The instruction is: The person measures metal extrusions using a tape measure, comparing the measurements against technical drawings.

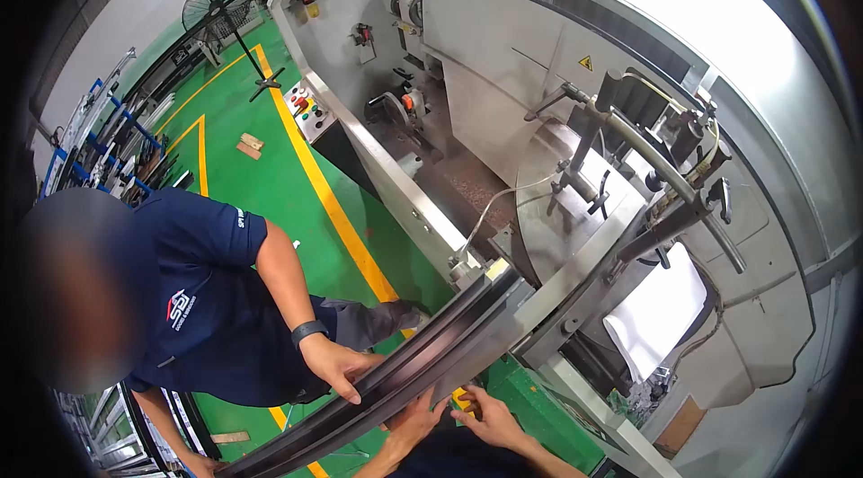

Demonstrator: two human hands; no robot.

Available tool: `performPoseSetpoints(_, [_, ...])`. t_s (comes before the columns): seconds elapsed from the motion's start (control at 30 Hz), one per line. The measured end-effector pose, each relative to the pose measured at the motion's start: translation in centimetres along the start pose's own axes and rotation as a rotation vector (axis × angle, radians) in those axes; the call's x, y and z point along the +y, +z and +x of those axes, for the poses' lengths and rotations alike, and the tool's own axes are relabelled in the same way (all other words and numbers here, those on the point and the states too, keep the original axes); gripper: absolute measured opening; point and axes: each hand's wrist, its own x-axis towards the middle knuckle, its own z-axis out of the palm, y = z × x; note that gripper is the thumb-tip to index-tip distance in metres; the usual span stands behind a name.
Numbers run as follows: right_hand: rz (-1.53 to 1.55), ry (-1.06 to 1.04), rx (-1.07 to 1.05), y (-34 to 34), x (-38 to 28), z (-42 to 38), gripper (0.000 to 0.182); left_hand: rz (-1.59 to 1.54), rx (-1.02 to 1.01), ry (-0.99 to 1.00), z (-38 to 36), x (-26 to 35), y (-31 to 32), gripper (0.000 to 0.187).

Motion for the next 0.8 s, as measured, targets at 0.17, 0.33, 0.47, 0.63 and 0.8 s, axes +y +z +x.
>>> performPoseSetpoints(0.17, [0.327,0.168,0.05,0.4,1.9,1.8,0.06,-0.137,-0.028,0.006,1.2,-0.2,0.7,0.036])
performPoseSetpoints(0.33, [0.562,0.308,0.15,0.1,0.6,3.4,0.058,-0.1,0.031,0.004,2.0,-2.2,0.9,0.037])
performPoseSetpoints(0.47, [0.68,0.319,0.181,0.9,2.5,4.4,0.056,0.035,0.02,-0.067,3.8,-6.5,-2.7,0.04])
performPoseSetpoints(0.63, [0.702,0.314,0.224,1.2,1.7,4.8,0.055,0.123,0.004,-0.1,4.9,-8.7,-4.9,0.044])
performPoseSetpoints(0.8, [0.73,0.306,0.25,1.5,1.4,4.4,0.057,0.027,-0.05,0.032,2.7,-2.3,-2.5,0.048])
